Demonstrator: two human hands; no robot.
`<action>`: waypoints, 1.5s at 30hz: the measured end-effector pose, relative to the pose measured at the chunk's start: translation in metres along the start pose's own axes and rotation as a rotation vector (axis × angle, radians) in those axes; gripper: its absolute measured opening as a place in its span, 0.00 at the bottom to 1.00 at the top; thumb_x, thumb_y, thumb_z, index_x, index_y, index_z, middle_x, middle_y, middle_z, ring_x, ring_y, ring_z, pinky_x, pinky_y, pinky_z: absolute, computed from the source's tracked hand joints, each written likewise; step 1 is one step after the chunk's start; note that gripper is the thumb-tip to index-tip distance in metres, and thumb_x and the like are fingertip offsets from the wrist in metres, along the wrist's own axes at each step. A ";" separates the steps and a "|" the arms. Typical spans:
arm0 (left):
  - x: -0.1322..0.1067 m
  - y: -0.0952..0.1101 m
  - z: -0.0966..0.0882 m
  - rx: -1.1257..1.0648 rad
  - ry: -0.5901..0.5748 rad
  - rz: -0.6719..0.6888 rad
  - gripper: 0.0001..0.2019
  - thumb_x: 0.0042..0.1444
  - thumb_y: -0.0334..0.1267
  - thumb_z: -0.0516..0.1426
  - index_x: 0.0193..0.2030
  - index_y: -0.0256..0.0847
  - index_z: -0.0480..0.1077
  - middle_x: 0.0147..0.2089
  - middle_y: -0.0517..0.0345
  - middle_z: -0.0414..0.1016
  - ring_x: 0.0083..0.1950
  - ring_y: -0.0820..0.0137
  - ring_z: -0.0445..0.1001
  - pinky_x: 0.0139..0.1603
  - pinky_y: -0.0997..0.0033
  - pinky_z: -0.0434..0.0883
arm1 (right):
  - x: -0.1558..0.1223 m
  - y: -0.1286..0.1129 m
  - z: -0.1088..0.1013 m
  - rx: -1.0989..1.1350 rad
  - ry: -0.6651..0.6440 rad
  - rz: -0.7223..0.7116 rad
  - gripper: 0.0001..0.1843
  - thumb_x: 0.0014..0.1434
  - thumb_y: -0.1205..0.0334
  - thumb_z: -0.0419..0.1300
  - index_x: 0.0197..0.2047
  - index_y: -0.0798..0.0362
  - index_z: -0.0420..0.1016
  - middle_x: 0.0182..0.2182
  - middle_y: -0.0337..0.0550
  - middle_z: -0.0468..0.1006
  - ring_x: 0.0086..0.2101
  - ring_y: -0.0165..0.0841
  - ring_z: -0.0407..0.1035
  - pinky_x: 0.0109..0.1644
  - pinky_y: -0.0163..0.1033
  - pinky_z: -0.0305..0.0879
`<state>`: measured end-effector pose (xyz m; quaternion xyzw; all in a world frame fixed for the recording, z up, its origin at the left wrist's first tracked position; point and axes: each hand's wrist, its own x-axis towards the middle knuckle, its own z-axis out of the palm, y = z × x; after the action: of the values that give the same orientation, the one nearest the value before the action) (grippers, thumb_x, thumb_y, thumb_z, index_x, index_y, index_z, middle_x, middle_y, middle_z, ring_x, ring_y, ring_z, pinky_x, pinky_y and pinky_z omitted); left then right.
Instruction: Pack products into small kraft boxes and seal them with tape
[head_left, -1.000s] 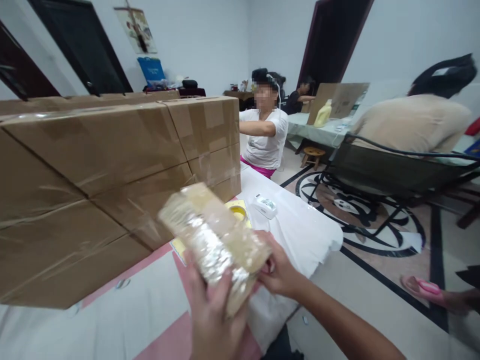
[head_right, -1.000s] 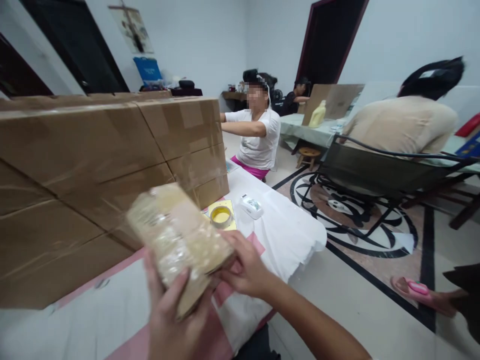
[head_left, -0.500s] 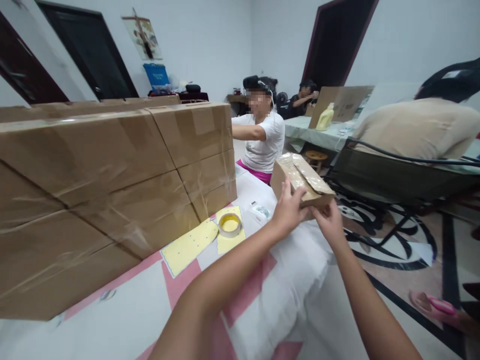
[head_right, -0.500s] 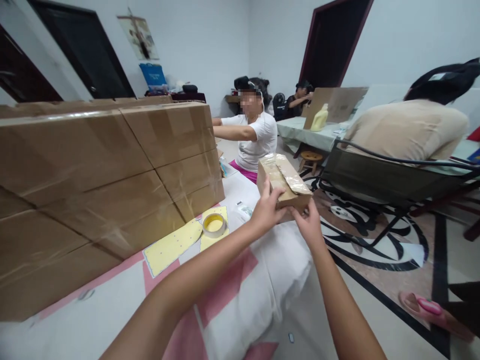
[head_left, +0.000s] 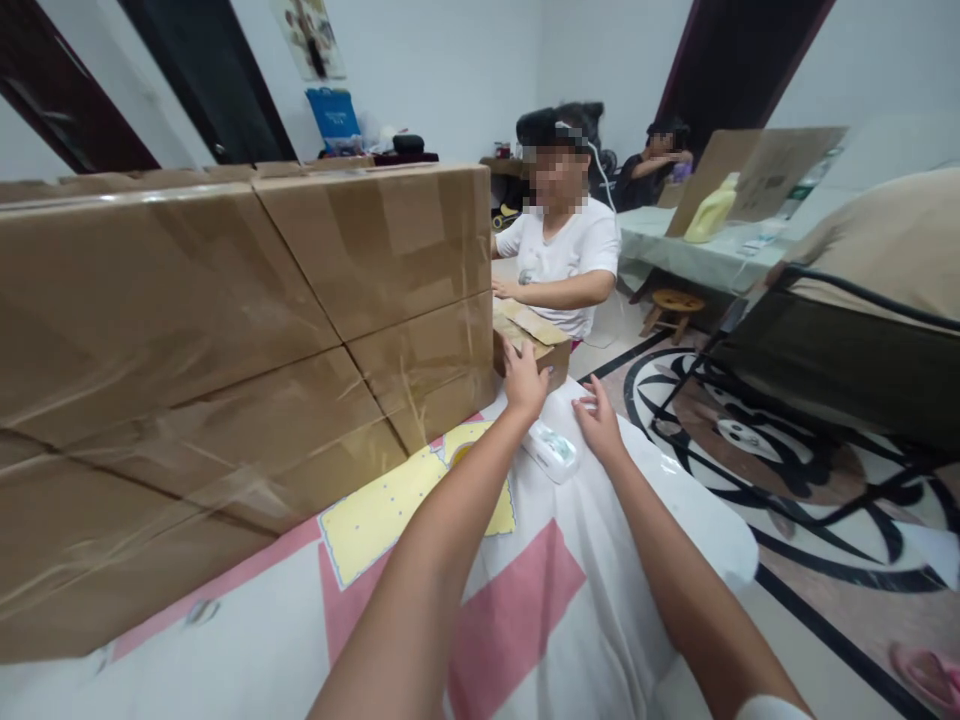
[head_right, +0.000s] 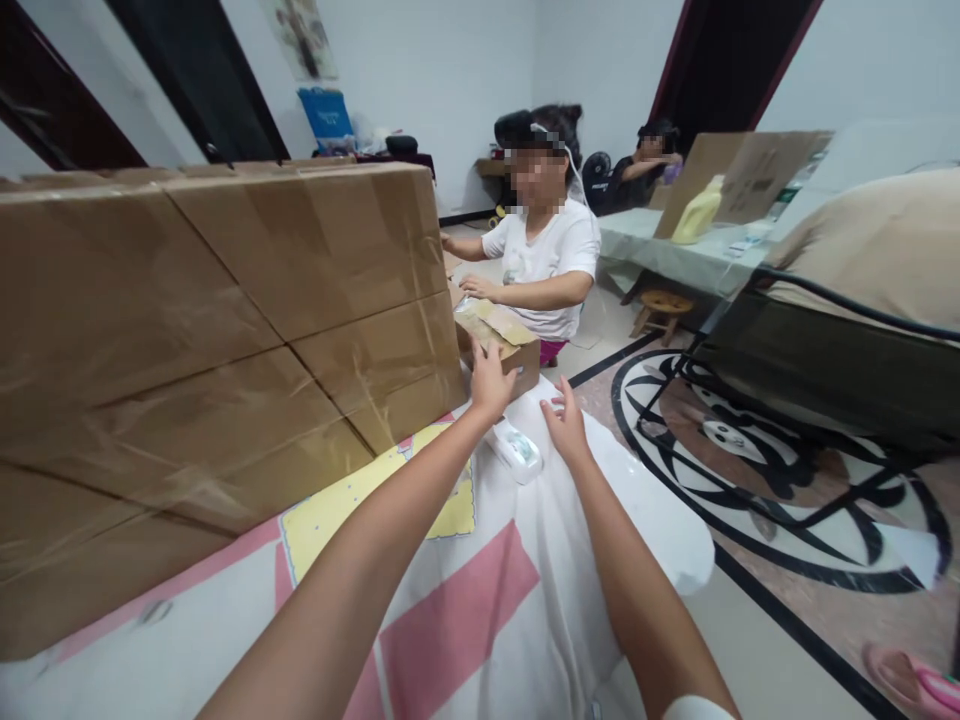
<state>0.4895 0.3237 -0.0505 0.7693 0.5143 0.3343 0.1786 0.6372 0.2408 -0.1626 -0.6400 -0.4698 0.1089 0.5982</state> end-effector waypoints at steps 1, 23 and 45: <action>0.001 0.001 0.001 0.016 0.015 -0.025 0.27 0.60 0.39 0.62 0.64 0.45 0.59 0.80 0.41 0.32 0.76 0.51 0.55 0.63 0.57 0.70 | 0.001 0.002 -0.001 -0.005 0.005 0.004 0.42 0.59 0.48 0.61 0.73 0.51 0.55 0.60 0.58 0.69 0.46 0.41 0.71 0.44 0.46 0.74; -0.011 0.022 -0.003 0.215 0.194 0.051 0.34 0.59 0.42 0.62 0.70 0.44 0.56 0.77 0.43 0.48 0.75 0.53 0.52 0.69 0.53 0.63 | -0.004 -0.005 0.000 -0.044 0.175 -0.023 0.33 0.57 0.50 0.60 0.62 0.54 0.64 0.47 0.50 0.71 0.35 0.35 0.69 0.36 0.42 0.71; -0.025 0.022 -0.019 0.288 0.115 0.471 0.13 0.64 0.36 0.52 0.44 0.53 0.78 0.73 0.63 0.62 0.75 0.61 0.56 0.72 0.50 0.57 | -0.003 -0.008 -0.007 -0.099 0.226 -0.065 0.18 0.59 0.50 0.57 0.46 0.55 0.71 0.42 0.48 0.72 0.34 0.34 0.69 0.36 0.40 0.71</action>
<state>0.4851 0.2907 -0.0313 0.8648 0.3729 0.3333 -0.0447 0.6370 0.2328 -0.1548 -0.6612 -0.4248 -0.0067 0.6182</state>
